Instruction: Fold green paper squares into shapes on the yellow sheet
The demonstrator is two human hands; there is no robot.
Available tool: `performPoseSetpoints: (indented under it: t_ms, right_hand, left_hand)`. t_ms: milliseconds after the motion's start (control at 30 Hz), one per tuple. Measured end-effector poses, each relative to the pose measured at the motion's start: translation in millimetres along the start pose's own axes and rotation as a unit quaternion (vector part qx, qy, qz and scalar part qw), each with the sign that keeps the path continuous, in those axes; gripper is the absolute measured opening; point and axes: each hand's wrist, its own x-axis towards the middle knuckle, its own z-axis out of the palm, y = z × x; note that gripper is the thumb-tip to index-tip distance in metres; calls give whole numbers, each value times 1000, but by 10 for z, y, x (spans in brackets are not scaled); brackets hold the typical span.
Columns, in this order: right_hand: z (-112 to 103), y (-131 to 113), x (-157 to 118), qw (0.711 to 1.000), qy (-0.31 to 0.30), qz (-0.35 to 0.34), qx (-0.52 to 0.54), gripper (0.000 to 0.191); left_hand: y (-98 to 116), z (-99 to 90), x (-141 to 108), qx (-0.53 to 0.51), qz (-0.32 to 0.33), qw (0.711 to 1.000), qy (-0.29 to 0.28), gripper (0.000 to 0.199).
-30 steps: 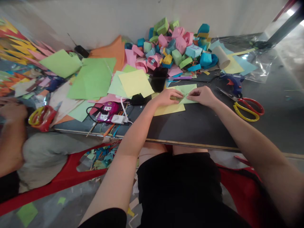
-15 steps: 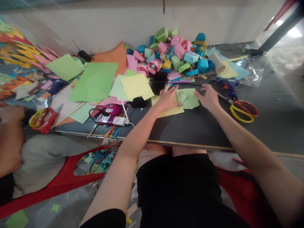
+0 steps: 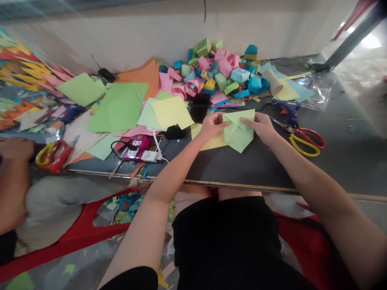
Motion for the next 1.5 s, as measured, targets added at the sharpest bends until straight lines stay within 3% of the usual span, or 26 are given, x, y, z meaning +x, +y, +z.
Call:
performPoseSetpoints:
  t_ms: [100,267,567,733,833,1033,1333,1500]
  right_hand:
    - [53,-114,-104,999,23,-1,31,53]
    - [112,-150,-160,997,40,-16,57,43]
    - [107,-122,-158,998,18,-13,55,44]
    - [123,-102,-155,998,32,-9,46,47]
    - [125,-81,-142,998,46,-14,44,48]
    - [128,-57,-131,998,55,-31,25,47]
    - [150,-72,-132,996,71,-39,25,40]
    - [167,-121,-183,999,22,-11,33,42]
  left_hand:
    - [121,62,-40,-52,-34,998,26,56]
    - [292,80,-99,-52,-54,996,58,51]
    - [338,109,-113,-90,-83,991,60,41]
    - [373,92,-118,-85,-109,990,26,40]
    - [367,81,-126,-51,-108,993,-6,44]
    - [342,65,-107,67,-75,994,-30,74]
    - [371,81,-103,111,-38,993,-1,81]
    - [344,84,-118,74,-44,996,23,78]
